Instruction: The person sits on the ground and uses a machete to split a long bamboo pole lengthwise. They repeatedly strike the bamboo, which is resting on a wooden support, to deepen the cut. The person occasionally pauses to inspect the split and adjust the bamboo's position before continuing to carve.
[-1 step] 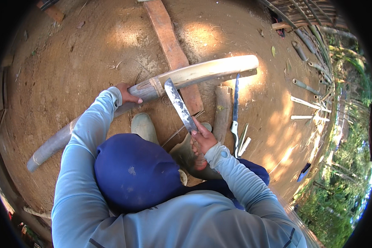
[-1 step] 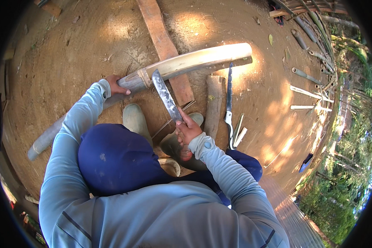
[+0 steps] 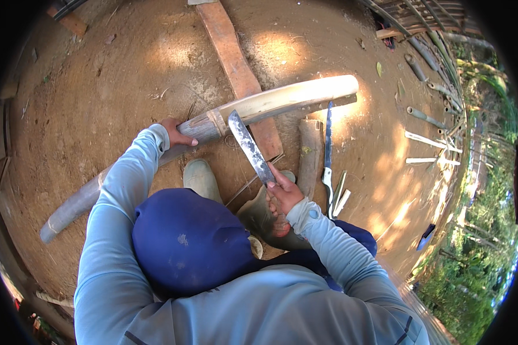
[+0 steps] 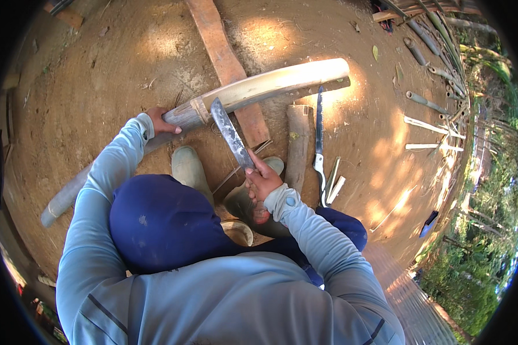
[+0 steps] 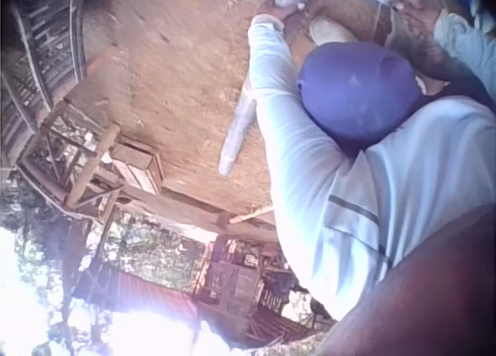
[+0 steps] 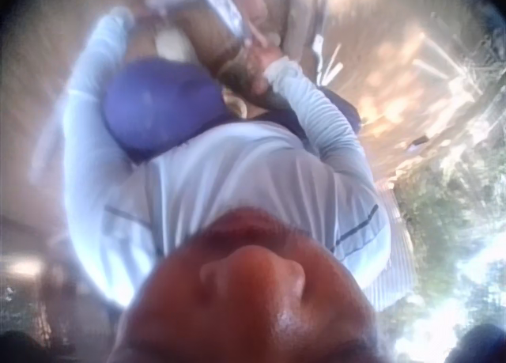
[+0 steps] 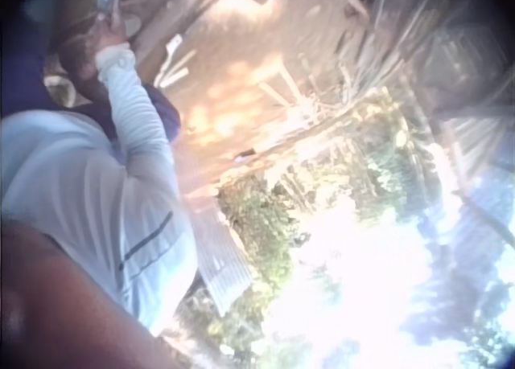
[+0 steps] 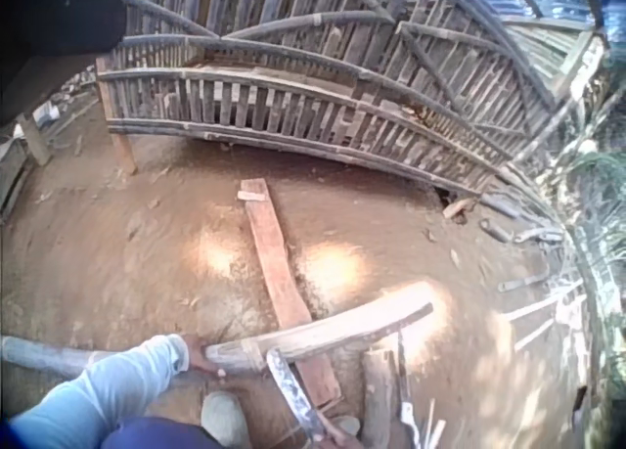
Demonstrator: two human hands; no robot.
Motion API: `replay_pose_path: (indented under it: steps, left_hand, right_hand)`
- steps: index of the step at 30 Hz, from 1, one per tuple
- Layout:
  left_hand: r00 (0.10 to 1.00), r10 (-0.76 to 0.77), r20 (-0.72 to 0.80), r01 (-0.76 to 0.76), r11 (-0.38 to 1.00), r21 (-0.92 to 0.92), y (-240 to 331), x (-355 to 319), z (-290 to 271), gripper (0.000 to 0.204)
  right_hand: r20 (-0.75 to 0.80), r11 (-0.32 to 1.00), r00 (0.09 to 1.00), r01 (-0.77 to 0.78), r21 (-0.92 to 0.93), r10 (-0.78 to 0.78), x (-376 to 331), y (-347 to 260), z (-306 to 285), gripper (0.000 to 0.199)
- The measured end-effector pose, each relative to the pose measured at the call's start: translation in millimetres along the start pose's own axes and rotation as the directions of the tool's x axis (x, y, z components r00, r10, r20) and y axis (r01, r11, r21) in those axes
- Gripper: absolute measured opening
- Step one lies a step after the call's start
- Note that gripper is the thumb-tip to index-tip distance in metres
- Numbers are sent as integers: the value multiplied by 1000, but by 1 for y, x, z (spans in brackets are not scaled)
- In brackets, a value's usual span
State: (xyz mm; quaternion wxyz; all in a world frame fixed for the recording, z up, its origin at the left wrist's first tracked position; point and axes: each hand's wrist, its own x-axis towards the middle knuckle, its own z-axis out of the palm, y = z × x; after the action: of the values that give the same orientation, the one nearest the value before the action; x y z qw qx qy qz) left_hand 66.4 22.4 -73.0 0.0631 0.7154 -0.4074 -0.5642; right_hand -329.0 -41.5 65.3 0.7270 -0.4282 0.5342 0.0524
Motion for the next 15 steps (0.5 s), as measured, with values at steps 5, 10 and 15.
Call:
replay_pose_path:
  steps: [5, 10, 15]
  left_hand:
    - [992, -13, -128, 25, 996, 91, 14, -20, 7, 95]
    - [960, -18, -279, 91, 964, 251, 46, -54, 32, 101]
    - [921, 43, -388, 123, 911, 394, 40, -57, 68, 107]
  right_hand:
    - [-169, 994, 980, 102, -46, -109, -20, 9, -15, 65]
    - [-429, 973, 903, 92, 212, 8, -37, 33, -68, 69]
    - [-596, 886, 789, 160, 434, 150, -58, 57, -100, 69]
